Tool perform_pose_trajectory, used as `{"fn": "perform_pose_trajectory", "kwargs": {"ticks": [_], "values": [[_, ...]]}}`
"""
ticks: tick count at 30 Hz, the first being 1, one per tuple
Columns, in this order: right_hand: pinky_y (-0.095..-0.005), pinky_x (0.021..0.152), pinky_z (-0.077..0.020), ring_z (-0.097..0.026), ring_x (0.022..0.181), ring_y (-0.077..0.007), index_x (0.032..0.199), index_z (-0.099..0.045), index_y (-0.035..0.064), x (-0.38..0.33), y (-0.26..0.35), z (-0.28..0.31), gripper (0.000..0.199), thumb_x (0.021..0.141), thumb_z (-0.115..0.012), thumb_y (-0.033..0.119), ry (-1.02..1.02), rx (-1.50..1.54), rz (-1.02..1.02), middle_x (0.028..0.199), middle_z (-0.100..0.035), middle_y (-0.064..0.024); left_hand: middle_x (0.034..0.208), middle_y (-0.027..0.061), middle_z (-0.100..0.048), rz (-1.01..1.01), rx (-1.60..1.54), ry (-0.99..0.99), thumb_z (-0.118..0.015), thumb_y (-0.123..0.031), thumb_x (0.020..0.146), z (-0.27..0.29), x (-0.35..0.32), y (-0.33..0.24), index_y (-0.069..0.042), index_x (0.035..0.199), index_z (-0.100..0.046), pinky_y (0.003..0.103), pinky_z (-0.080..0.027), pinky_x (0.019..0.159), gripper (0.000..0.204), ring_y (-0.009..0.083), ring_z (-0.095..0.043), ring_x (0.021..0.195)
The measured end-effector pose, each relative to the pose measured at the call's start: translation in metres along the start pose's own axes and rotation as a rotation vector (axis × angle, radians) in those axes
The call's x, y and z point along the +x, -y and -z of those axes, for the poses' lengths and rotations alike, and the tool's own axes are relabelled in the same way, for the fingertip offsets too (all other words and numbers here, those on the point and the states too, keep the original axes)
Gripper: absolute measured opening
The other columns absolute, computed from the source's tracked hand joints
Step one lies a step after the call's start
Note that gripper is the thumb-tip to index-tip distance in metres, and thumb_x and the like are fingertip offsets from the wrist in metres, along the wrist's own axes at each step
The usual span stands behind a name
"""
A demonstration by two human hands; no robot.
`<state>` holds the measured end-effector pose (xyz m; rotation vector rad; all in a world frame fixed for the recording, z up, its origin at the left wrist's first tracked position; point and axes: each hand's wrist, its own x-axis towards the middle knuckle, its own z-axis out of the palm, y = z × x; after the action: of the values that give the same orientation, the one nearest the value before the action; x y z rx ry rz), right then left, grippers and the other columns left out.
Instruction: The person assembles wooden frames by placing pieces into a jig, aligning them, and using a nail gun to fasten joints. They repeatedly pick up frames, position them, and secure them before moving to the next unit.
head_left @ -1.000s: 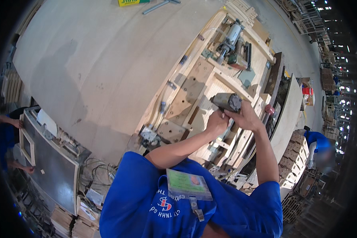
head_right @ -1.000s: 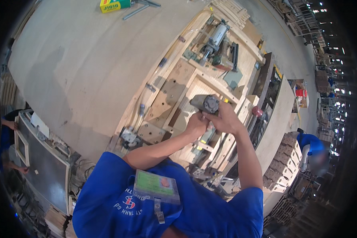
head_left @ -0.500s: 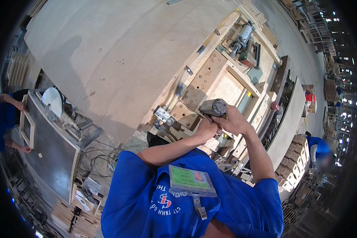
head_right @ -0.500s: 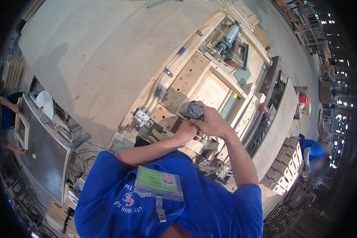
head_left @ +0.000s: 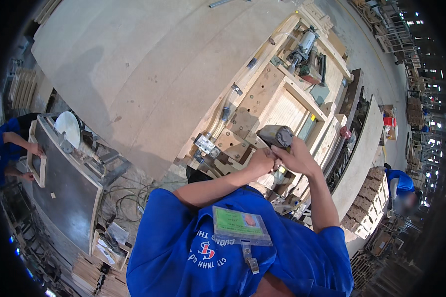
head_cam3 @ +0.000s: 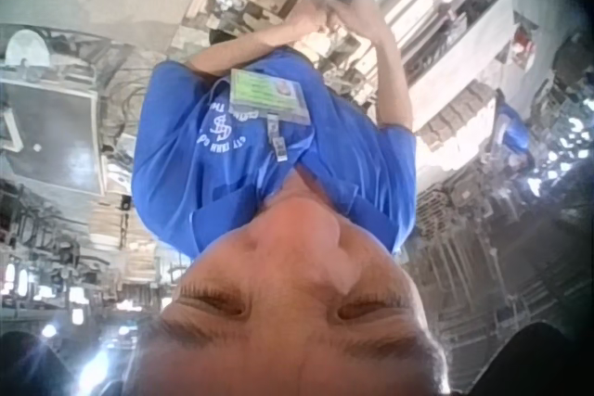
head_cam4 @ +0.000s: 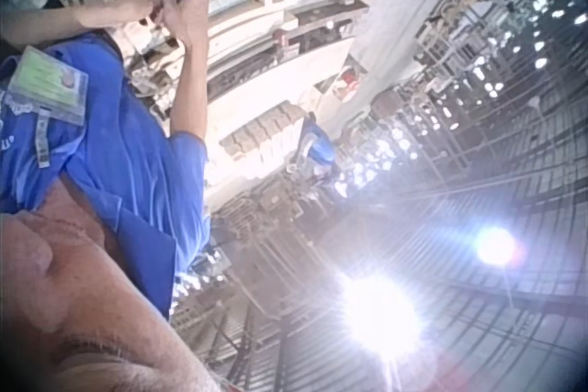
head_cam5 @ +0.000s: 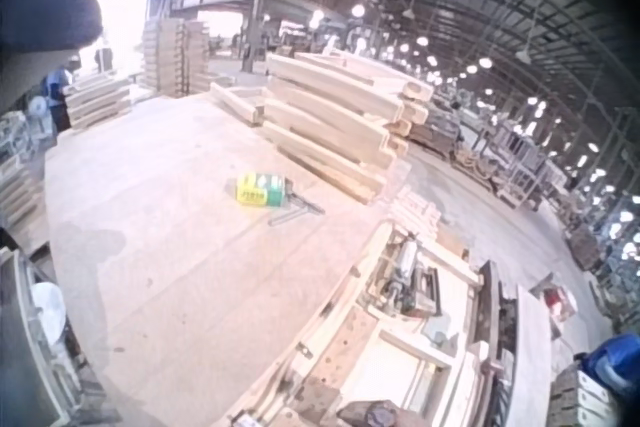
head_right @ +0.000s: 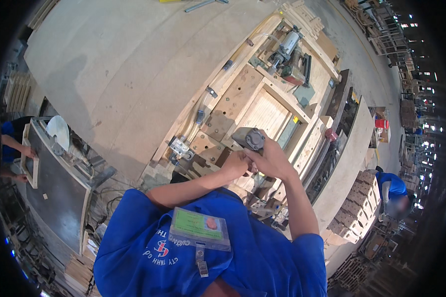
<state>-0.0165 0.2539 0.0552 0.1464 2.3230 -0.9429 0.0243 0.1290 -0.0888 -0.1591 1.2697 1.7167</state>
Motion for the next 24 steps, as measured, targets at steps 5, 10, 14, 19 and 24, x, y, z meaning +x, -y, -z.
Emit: {"fn": "perform_pose_trajectory", "kwargs": {"ticks": [5, 10, 14, 19, 24], "values": [[-0.0314, 0.065, -0.0520, -0.065, 0.072, -0.0158, 0.128, -0.063, -0.0022, -0.065, -0.034, 0.004, 0.036, 0.098, -0.072, 0.015, -0.347, 0.329, -0.126, 0.087, -0.070, -0.0068, 0.088, 0.0084, -0.076, -0.217, 0.502, -0.014, -0.064, -0.032, 0.105, -0.007, -0.020, -0.014, -0.002, 0.103, -0.076, 0.036, -0.056, 0.071, 0.033, 0.0190, -0.072, 0.080], [-0.0254, 0.053, -0.0437, -0.055, 0.060, -0.0070, 0.115, -0.066, 0.0036, -0.162, -0.094, 0.023, 0.018, 0.104, -0.068, 0.017, -0.710, 0.471, -0.311, 0.072, -0.061, 0.0038, 0.103, 0.0163, -0.077, -0.647, 0.793, -0.295, -0.068, -0.029, 0.102, 0.022, -0.046, -0.106, -0.005, 0.121, -0.071, 0.042, -0.057, 0.087, 0.030, 0.0339, -0.075, 0.096], [-0.0277, 0.056, -0.0462, -0.056, 0.064, -0.0087, 0.120, -0.062, 0.0023, -0.219, -0.168, 0.025, 0.025, 0.102, -0.069, 0.018, -1.027, 0.423, -0.459, 0.080, -0.063, -0.0007, 0.111, 0.0204, -0.074, -0.913, 1.011, -0.617, -0.070, -0.027, 0.099, 0.057, -0.029, -0.164, -0.006, 0.121, -0.071, 0.052, -0.054, 0.090, 0.031, 0.0412, -0.070, 0.104], [-0.0474, 0.086, -0.0566, -0.070, 0.104, -0.0389, 0.142, -0.051, 0.0013, -0.263, -0.293, 0.009, 0.046, 0.099, -0.065, 0.010, -1.222, -0.512, -0.676, 0.126, -0.062, -0.0219, 0.112, 0.0224, -0.074, -0.898, 1.188, -0.550, -0.069, -0.026, 0.098, 0.061, 0.004, -0.183, -0.002, 0.121, -0.070, 0.051, -0.054, 0.093, 0.032, 0.0421, -0.070, 0.106], [-0.0500, 0.098, -0.0544, -0.061, 0.126, -0.0427, 0.153, -0.045, 0.0072, -0.261, -0.323, 0.000, 0.060, 0.096, -0.064, 0.005, -1.285, -0.303, -0.776, 0.145, -0.054, -0.0160, 0.116, 0.0235, -0.074, -0.748, 1.274, -0.417, -0.069, -0.026, 0.100, 0.030, 0.021, -0.165, 0.001, 0.119, -0.071, 0.049, -0.053, 0.097, 0.034, 0.0424, -0.069, 0.111]]}}
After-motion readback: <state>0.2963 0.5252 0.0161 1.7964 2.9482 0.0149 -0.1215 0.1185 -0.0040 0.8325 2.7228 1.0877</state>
